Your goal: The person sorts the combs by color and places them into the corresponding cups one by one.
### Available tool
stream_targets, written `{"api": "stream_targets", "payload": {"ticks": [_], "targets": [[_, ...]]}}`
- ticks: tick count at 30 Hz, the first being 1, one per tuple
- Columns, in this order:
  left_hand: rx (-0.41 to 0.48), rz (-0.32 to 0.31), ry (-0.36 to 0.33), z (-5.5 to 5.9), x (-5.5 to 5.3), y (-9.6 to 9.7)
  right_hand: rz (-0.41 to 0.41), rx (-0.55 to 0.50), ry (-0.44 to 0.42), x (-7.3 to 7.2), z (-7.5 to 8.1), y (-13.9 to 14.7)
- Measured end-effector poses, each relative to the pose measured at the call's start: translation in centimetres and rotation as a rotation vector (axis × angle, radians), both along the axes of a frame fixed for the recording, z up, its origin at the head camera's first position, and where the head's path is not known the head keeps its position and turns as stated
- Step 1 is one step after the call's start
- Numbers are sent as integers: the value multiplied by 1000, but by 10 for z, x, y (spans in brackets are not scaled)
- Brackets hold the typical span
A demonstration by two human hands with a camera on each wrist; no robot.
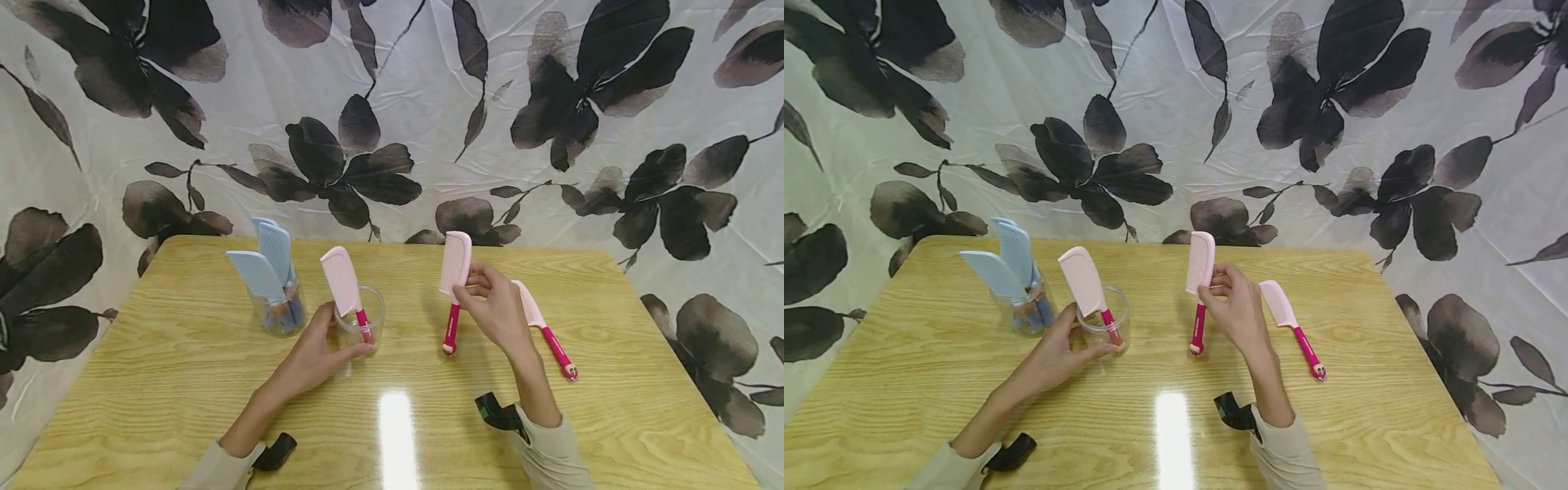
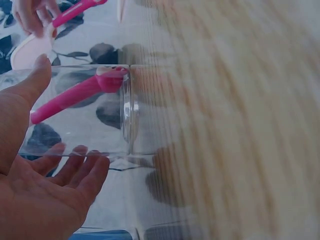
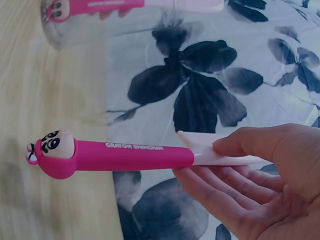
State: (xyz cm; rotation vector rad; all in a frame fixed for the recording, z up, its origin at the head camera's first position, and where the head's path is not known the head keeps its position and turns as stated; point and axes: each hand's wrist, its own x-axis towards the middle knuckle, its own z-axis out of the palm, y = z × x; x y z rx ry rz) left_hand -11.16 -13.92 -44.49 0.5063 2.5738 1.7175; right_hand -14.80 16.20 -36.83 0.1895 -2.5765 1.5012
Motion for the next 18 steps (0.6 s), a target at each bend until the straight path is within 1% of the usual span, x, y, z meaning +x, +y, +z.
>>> {"api": "stream_targets", "payload": {"ticks": [6,10,18], "targets": [[-2,-5,4,0,0,0,11,-59,0,0,5,-5],[1,-5,3,0,0,0,27,-97,3,1,11,-9],[-5,0,8,0,-1,1,62,-215,25,2,23,-18]]}}
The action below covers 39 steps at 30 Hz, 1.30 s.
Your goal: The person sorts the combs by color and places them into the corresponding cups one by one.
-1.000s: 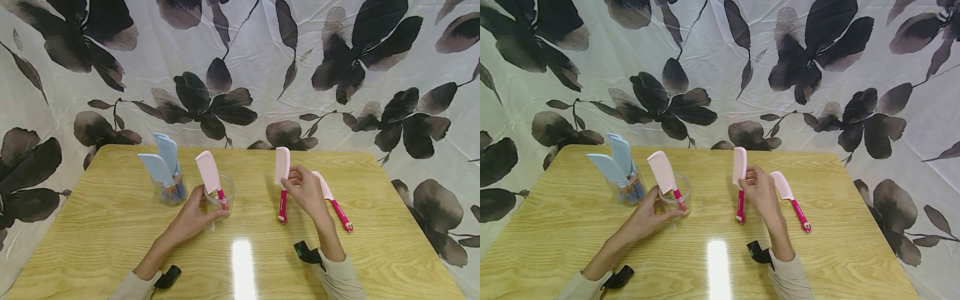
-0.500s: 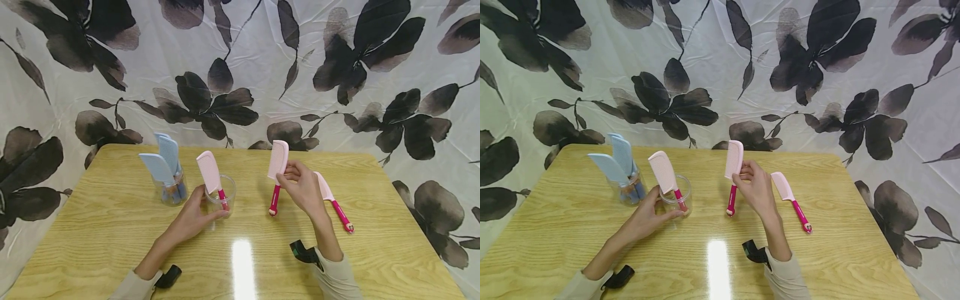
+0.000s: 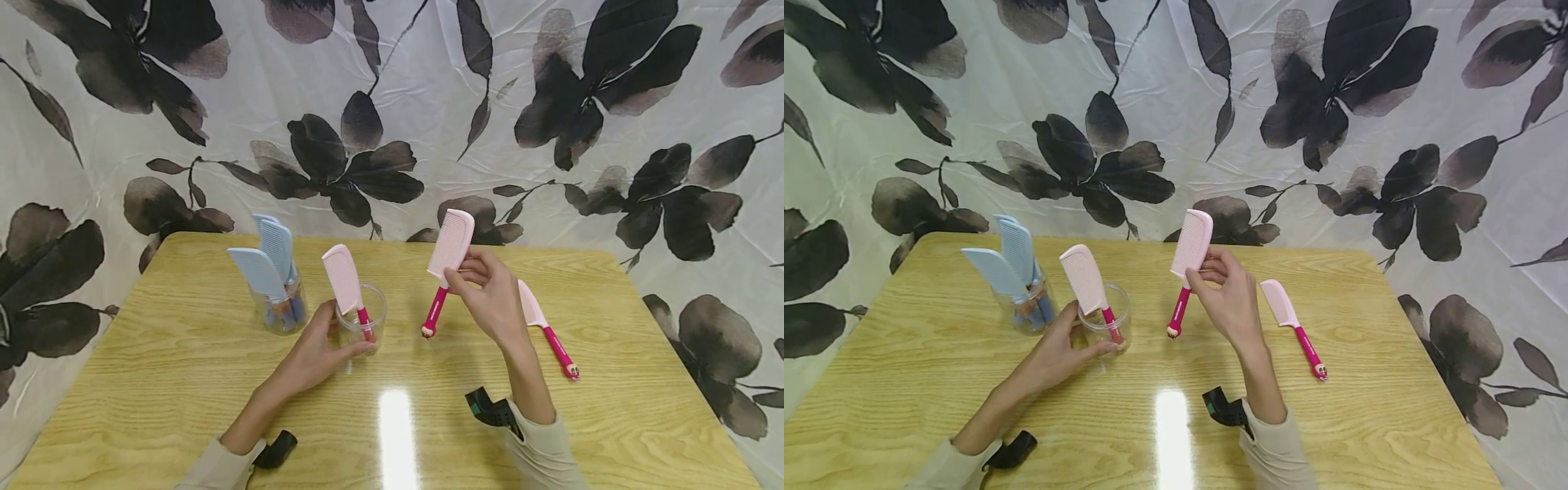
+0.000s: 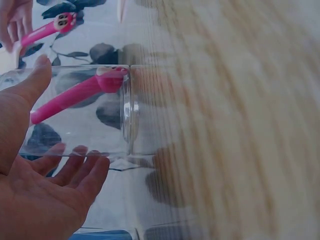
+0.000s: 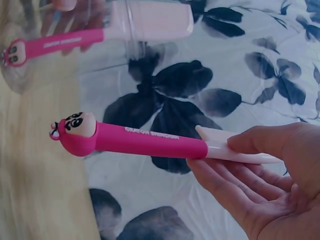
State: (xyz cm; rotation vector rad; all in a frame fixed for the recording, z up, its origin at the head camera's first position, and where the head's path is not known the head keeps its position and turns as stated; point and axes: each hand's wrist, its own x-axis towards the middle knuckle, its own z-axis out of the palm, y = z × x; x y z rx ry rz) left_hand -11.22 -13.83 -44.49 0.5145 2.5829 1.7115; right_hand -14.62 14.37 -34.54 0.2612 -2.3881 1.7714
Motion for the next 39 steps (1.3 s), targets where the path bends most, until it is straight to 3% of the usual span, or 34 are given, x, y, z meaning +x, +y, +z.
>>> {"api": "stream_targets", "payload": {"ticks": [9,21,29,34,39], "targets": [[-1,0,7,1,0,-1,41,-148,83,-2,9,-10],[-3,0,8,2,-1,-1,55,-458,219,-7,10,-30],[-8,5,6,1,-1,-1,66,-514,317,-8,12,-41],[-13,7,11,0,-1,-1,87,-536,303,-8,12,-48],[-18,8,4,-1,-1,-1,127,-470,275,-7,7,-57]]}}
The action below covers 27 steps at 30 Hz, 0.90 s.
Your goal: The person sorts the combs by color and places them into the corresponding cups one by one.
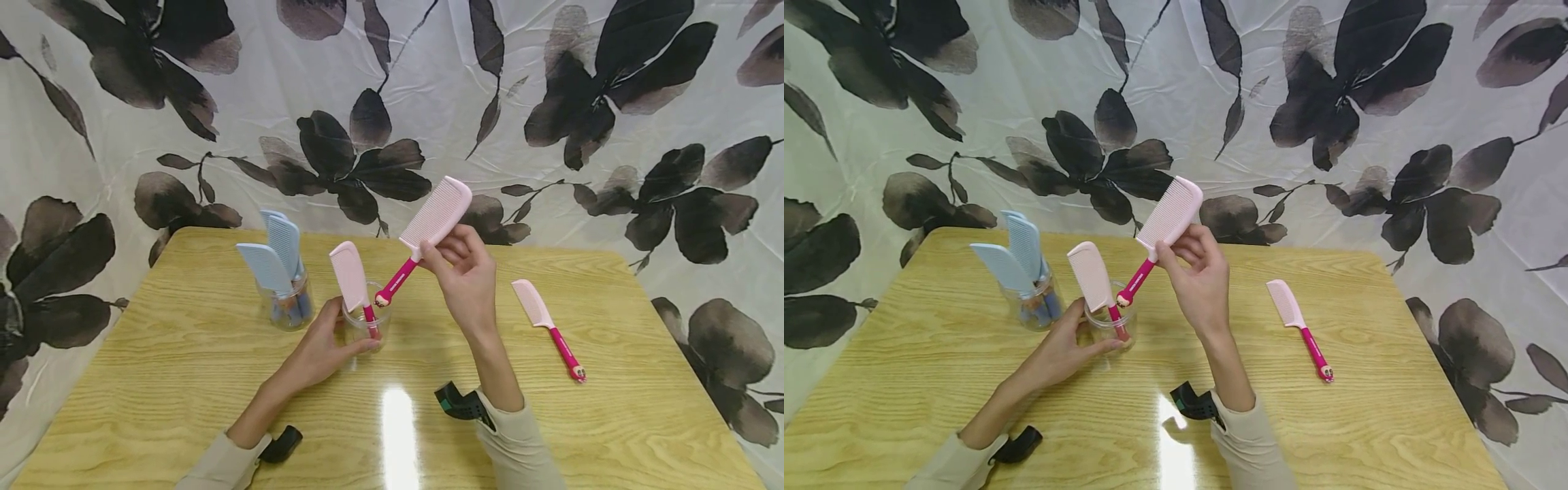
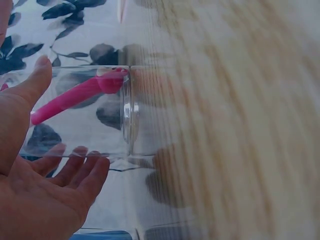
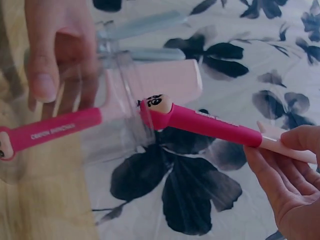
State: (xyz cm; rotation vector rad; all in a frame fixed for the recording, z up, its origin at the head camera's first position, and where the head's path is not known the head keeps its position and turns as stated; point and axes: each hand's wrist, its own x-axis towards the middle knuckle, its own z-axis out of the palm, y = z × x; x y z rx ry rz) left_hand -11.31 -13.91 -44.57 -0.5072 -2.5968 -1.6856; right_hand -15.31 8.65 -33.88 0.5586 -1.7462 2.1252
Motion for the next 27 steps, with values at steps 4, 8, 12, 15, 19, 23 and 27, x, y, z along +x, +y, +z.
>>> {"api": "stream_targets", "payload": {"ticks": [4,8,12,15,19,23,27], "targets": [[1,-5,-5,0,0,1,28,80,-1,-1,-7,-7],[8,-6,4,-1,0,1,57,141,-26,-1,-13,-14],[7,-6,9,-1,0,1,90,173,-53,-1,-18,-19],[0,-2,12,0,0,0,118,196,-54,-1,-22,-22],[-3,-4,9,1,1,-1,164,221,-55,-1,-27,-25],[-2,-6,-2,2,1,-2,228,263,-63,-1,-29,-27],[-2,-12,-2,4,1,-2,248,332,-39,-1,-31,-31]]}}
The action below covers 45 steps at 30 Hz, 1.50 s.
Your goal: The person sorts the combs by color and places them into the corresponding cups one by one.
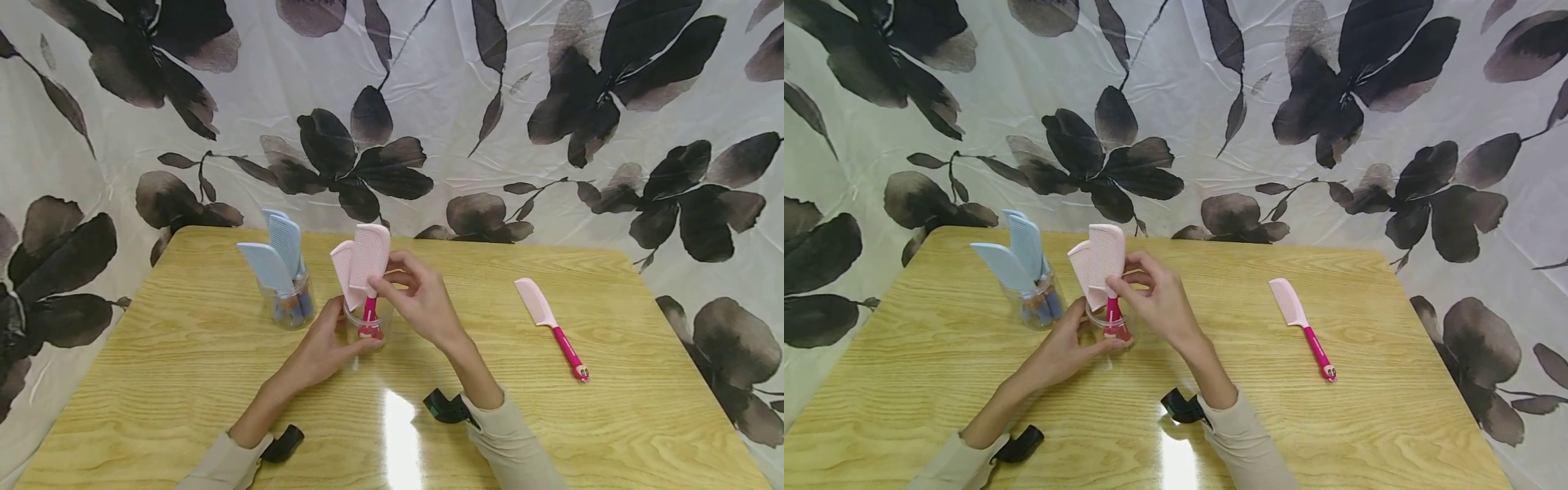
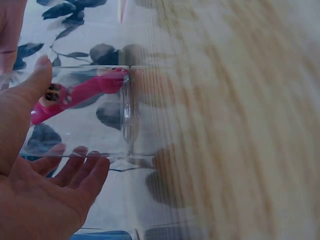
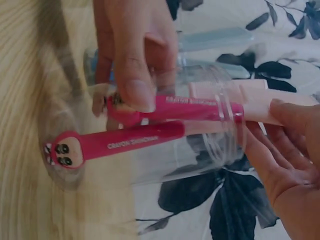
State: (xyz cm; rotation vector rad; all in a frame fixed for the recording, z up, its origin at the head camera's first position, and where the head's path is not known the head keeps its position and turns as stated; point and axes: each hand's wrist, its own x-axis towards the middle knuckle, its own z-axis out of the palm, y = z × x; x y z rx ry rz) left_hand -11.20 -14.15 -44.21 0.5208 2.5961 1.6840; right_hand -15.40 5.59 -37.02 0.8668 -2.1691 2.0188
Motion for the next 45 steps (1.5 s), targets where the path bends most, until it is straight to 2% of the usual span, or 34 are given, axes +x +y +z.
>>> {"api": "stream_targets", "payload": {"ticks": [8,16,18,24,31,40,45], "targets": [[-16,5,4,0,0,1,-114,138,81,0,0,-5],[13,-6,0,-1,-1,1,-152,261,144,-3,-3,-6],[4,0,-5,-1,-1,2,-167,264,140,-3,-4,-5],[4,6,0,-1,-1,3,-168,231,56,-3,-5,3],[26,8,-12,-1,-1,2,-135,239,75,-2,-4,16],[14,1,16,-1,-2,2,-216,253,45,-1,-10,44],[8,3,16,-1,-2,3,-250,223,8,0,-12,60]]}}
